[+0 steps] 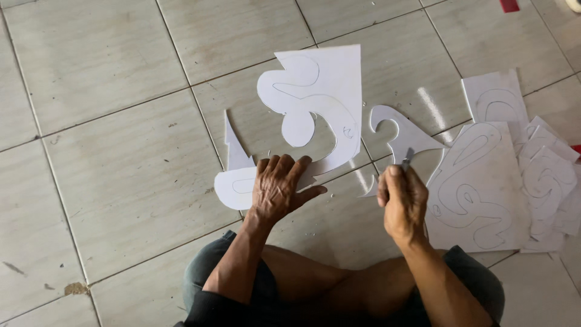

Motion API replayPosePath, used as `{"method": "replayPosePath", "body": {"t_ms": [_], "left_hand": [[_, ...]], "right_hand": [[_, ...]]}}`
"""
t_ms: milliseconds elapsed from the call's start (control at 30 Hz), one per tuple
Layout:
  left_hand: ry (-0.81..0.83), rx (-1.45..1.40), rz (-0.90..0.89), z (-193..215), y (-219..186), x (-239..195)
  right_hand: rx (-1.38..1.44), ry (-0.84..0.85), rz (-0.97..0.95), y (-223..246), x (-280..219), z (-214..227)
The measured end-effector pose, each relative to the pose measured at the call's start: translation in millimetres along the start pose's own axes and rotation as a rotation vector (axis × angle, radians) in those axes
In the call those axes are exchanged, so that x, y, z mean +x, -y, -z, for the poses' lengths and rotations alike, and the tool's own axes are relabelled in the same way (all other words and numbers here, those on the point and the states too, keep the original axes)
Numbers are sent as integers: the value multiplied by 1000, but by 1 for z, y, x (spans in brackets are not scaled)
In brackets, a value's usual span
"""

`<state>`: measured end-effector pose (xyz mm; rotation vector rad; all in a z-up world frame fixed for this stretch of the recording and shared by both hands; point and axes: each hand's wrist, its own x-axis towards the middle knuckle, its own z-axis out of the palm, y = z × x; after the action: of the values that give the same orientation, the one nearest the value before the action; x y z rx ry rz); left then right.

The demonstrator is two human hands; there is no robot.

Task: The person sits on a tiled floor and uses a utility knife to cut along the outlines of pre-drawn shapes on white foam sheets. They carefully maneuver the knife around curves and corners, separating the cut shapes from the surrounding material.

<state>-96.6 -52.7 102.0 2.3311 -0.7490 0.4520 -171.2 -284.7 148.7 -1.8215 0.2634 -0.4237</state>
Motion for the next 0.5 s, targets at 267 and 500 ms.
{"method": "replayPosePath", "body": {"t_ms": [267, 500], "left_hand": [[-74, 269, 246, 57, 49, 7], [-140, 399, 219, 41, 55, -5]], "right_hand": [[-193, 343, -148, -26, -2, -33], [-912, 968, 25, -75, -7, -163]]}}
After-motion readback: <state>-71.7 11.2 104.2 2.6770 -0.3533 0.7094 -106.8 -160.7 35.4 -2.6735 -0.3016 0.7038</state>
